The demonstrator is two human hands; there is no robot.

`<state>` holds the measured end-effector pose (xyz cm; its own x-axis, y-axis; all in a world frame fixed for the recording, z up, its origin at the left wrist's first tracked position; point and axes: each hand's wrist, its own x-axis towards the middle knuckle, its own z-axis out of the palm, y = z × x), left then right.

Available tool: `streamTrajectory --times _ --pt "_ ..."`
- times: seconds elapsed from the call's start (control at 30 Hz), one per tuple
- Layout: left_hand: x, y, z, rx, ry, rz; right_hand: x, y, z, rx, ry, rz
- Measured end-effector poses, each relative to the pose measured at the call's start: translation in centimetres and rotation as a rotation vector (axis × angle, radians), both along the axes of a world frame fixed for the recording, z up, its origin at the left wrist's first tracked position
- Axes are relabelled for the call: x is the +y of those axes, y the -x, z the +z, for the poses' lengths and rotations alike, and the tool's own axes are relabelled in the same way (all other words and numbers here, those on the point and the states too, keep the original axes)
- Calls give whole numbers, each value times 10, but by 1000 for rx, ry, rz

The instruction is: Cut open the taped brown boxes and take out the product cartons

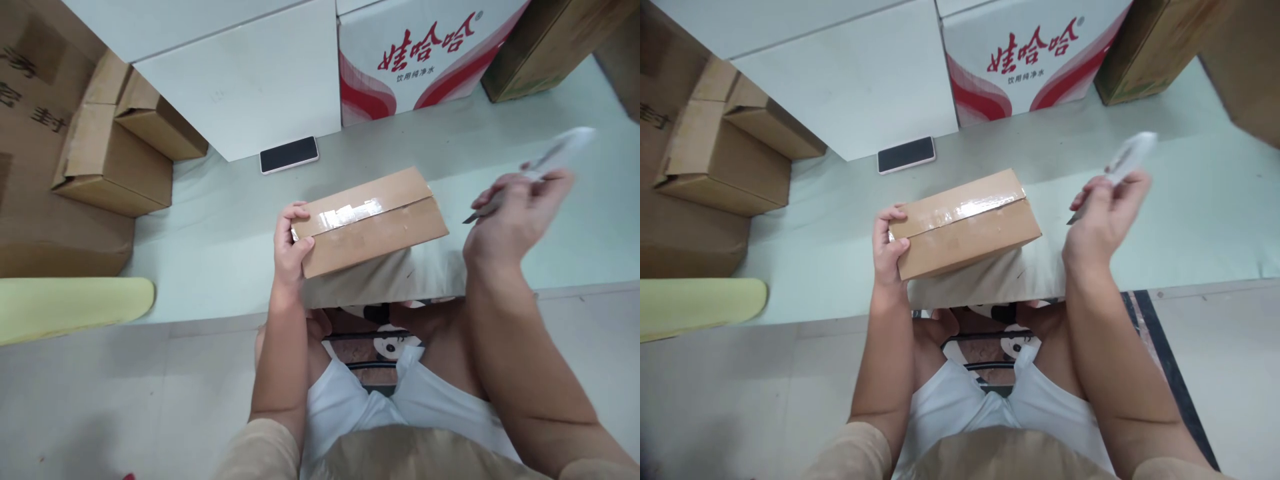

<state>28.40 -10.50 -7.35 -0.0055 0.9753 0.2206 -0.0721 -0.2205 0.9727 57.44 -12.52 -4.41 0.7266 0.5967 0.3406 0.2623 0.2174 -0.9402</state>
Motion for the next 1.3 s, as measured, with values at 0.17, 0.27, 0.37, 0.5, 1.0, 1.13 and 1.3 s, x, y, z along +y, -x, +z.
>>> streamTrajectory --times 0.17,0.27,0.37,0.5,1.0,1.13,1.3 --pt "-4 -2 2 31 -2 5 -27 16 48 208 -83 138" --pt "-5 -2 1 11 -25 7 -36 38 65 131 -198 188" --pt "-4 -2 -1 13 -47 -19 -36 60 65 90 -295 323" --pt "-3 0 -4 17 -48 -26 -36 74 50 -99 -325 563" --pt "-3 1 -5 76 -144 -33 -41 81 48 -530 -20 714" --pt "-5 1 -3 62 -133 -38 -41 75 57 -534 49 816" --pt "-7 -1 0 78 -130 -20 -37 60 60 -550 4 952"
